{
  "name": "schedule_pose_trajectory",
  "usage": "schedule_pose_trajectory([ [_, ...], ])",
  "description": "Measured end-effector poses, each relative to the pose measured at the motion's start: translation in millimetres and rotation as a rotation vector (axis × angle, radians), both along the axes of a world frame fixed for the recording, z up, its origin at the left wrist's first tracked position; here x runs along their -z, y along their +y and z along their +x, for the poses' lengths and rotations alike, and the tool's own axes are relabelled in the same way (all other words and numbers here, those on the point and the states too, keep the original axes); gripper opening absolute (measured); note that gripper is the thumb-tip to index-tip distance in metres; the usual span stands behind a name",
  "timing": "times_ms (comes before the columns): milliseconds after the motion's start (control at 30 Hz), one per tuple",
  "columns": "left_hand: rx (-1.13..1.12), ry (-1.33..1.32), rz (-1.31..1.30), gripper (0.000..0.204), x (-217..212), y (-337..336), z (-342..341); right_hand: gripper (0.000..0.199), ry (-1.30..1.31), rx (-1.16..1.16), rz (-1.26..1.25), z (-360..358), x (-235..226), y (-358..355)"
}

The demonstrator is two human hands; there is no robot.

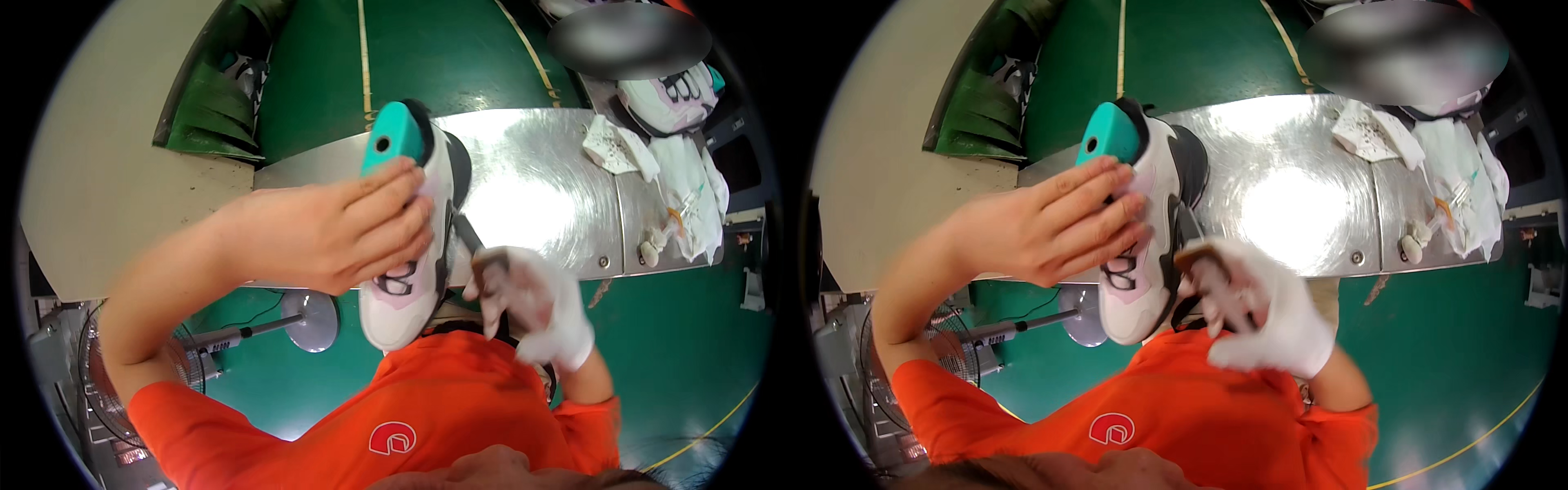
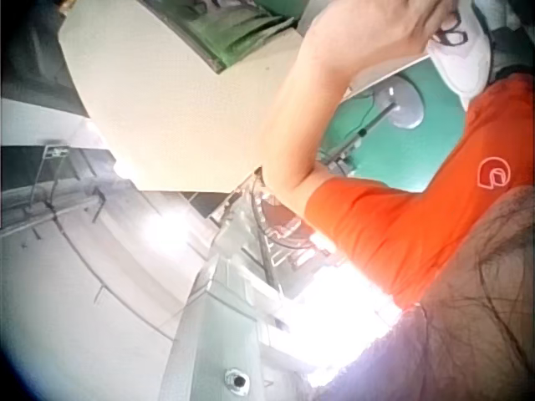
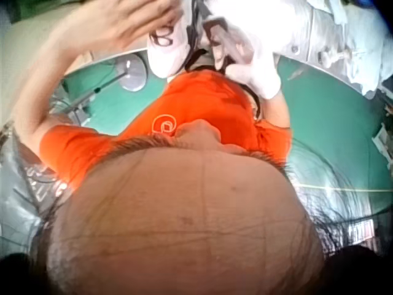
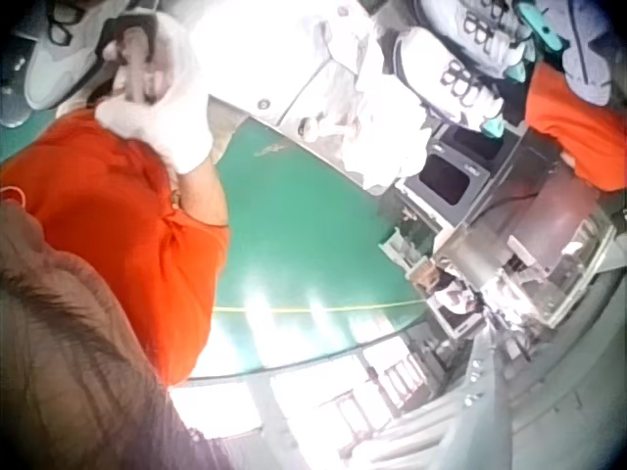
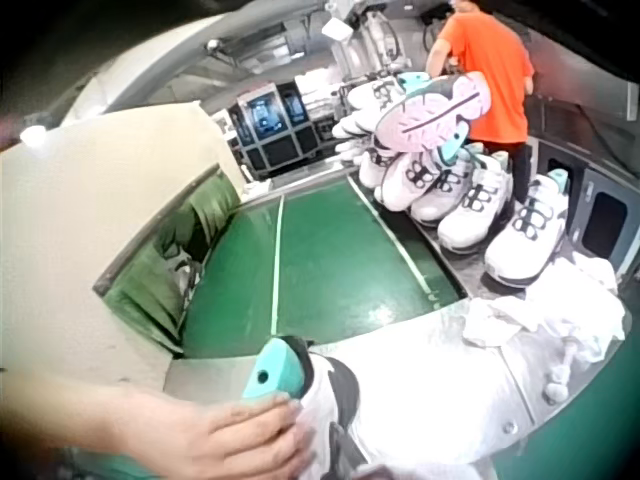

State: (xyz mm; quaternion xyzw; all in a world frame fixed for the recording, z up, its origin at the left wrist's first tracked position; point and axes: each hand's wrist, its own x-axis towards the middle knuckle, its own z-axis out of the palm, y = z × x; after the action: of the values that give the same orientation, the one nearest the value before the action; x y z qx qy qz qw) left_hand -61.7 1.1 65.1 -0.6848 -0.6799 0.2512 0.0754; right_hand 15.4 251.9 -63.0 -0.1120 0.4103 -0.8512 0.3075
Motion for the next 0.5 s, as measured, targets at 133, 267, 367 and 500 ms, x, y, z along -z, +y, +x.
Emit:
schedule_pose_trajectory([
  [133, -0.331, 0.083, 0.202, 0.030, -1.5, -40.0, 33.8, 0.041, -0.029, -0.222, 0.403, -76.4, -67.4, -11.7],
  [267, -0.557, 0.170, 0.494, 0.027, 29.8, -62.4, 80.3, 0.041, 0.177, -0.348, 0.283, -121.1, -63.0, -37.0],
  [367, -0.641, 0.171, 0.737, 0.023, 66.8, -63.9, 112.2, 0.045, 0.061, -0.613, 0.291, -136.2, -100.0, -65.9],
  [500, -0.681, 0.144, 1.085, 0.016, 113.7, -61.6, 143.6, 0.033, 0.092, -0.657, 0.504, -127.9, -119.0, -84.8],
])
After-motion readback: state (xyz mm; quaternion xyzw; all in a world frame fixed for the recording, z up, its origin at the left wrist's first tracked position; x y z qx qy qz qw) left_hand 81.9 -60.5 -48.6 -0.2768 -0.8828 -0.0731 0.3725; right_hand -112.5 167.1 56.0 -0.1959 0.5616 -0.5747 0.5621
